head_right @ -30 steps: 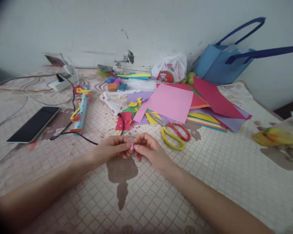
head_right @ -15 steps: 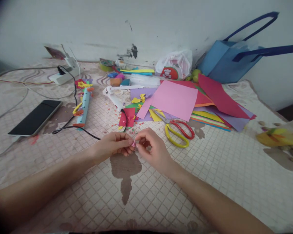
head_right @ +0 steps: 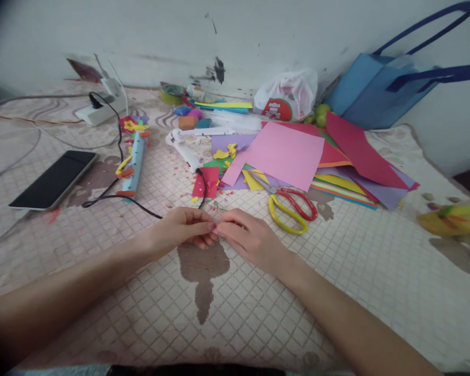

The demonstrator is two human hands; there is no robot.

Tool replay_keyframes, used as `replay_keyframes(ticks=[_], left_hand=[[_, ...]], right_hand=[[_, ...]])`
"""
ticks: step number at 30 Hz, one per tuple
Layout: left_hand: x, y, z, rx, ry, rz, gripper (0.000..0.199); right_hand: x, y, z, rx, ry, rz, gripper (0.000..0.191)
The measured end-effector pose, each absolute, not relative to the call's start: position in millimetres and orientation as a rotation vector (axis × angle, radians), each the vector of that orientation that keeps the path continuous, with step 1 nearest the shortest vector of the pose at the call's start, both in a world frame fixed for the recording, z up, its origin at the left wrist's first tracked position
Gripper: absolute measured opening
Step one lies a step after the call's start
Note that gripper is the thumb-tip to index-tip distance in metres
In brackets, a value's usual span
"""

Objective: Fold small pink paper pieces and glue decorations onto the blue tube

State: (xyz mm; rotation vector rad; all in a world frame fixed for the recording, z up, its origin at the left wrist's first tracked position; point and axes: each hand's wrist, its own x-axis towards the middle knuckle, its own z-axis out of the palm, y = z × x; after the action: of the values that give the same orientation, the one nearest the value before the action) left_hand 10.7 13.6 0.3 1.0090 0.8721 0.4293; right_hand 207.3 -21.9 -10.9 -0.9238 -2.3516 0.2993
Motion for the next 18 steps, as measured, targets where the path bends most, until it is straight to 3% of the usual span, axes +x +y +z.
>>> replay_keyframes(ticks=[18], left_hand=[[7.6,12.0,1.8,1.022,0.883,0.37,0.014]], right_hand=[[205.1,-22.5,-8.1,-0.866,-2.39,0.166,0.017]])
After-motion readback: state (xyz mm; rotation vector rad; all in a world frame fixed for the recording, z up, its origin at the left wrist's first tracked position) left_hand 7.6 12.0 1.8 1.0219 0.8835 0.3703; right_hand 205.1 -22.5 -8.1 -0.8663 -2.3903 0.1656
